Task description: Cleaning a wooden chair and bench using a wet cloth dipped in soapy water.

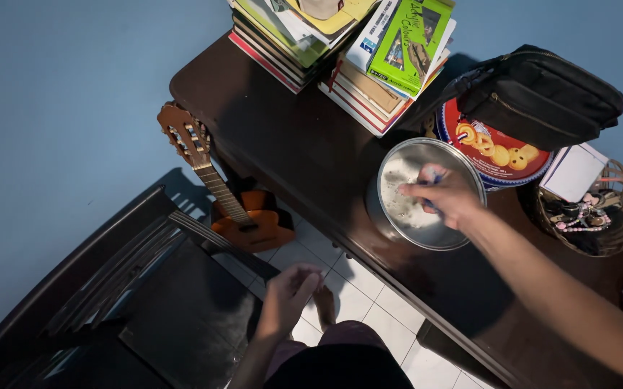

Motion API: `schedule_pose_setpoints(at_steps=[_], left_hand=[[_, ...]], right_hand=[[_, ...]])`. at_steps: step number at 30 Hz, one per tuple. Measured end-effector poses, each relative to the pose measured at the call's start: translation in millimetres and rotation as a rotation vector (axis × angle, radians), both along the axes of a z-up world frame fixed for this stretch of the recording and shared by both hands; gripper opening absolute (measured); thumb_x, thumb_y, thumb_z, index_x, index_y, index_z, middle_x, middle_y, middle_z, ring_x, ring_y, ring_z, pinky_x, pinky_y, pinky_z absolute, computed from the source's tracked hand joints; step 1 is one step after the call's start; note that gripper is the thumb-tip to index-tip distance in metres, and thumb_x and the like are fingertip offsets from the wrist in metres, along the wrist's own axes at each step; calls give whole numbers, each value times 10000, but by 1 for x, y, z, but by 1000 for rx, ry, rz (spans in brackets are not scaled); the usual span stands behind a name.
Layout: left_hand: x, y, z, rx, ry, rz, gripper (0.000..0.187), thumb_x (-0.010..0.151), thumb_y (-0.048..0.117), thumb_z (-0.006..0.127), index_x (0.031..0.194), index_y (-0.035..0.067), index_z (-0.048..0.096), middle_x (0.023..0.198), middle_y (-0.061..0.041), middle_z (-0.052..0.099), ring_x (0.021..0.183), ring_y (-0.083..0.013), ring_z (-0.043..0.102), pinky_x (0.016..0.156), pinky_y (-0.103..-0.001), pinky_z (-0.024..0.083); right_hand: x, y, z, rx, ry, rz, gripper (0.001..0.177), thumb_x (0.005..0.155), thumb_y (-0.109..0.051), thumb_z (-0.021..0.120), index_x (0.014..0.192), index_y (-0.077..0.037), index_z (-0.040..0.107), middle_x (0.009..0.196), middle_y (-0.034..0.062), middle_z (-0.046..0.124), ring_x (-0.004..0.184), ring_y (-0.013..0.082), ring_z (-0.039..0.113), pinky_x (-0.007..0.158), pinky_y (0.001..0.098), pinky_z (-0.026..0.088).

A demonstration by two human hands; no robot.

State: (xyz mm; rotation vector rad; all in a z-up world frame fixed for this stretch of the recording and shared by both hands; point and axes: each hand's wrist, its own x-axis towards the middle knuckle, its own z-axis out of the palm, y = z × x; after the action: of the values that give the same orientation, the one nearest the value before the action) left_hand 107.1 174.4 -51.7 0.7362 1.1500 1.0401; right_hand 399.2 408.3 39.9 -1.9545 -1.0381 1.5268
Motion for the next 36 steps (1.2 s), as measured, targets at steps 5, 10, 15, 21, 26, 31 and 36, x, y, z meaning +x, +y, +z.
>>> schedule_pose_setpoints(at_steps=[5, 10, 15, 21, 26, 31, 36], left_hand=[[1, -10, -3, -84, 42, 2, 240, 962, 133, 634, 1144, 3, 720, 968, -85, 794, 905, -146, 747, 779, -291, 593], [-1, -25, -6, -106, -39, 41, 232, 970, 142, 628, 1135, 4, 717, 982, -89, 777, 935, -156, 738, 840, -300, 601], [-2, -42, -14, -28, -94, 136, 203, 980, 127, 641, 1103, -17, 713, 976, -85, 775, 942, -147, 725, 867, -286, 583], [3, -50, -26, 62, 85, 157, 186, 977, 122, 646, 1088, 2, 734, 901, -49, 777, 852, -91, 710, 786, -240, 560], [12, -50, -6, 25, 78, 209, 191, 970, 143, 684, 1087, 0, 734, 902, -53, 773, 860, -92, 722, 790, -230, 564], [26, -52, 5, 10, 60, 229, 199, 972, 146, 682, 1099, -1, 723, 921, -57, 779, 867, -109, 739, 805, -236, 575], [53, -63, -12, 18, -2, 272, 211, 982, 144, 666, 1123, -6, 714, 955, -75, 769, 882, -116, 726, 821, -248, 576]], right_hand=[[-11, 2, -7, 63, -268, 194, 323, 803, -51, 837, 702, -86, 533, 575, 67, 568, 376, 127, 437, 296, 325, 252], [-33, -2, 1, 69, -426, 342, 403, 861, -53, 766, 625, -71, 439, 524, 81, 502, 322, 155, 372, 272, 377, 221], [-18, -2, -12, 60, -363, 361, 335, 859, -106, 821, 762, -82, 501, 630, 79, 545, 455, 154, 442, 376, 326, 347], [34, -2, -11, 137, 63, 570, 754, 683, 92, 761, 1354, -172, 542, 1094, 75, 649, 905, 134, 675, 751, 246, 605], [14, -18, 28, 263, 66, 335, 623, 800, 124, 672, 1361, -114, 546, 1176, 123, 660, 935, 262, 692, 730, 378, 624], [40, -19, 15, 248, 447, 76, 279, 922, 86, 603, 1153, -69, 622, 1103, 130, 660, 930, 280, 692, 782, 400, 625], [35, -9, 39, 259, 797, 62, 199, 895, 91, 633, 950, -96, 588, 985, 96, 614, 863, 250, 645, 750, 376, 528]])
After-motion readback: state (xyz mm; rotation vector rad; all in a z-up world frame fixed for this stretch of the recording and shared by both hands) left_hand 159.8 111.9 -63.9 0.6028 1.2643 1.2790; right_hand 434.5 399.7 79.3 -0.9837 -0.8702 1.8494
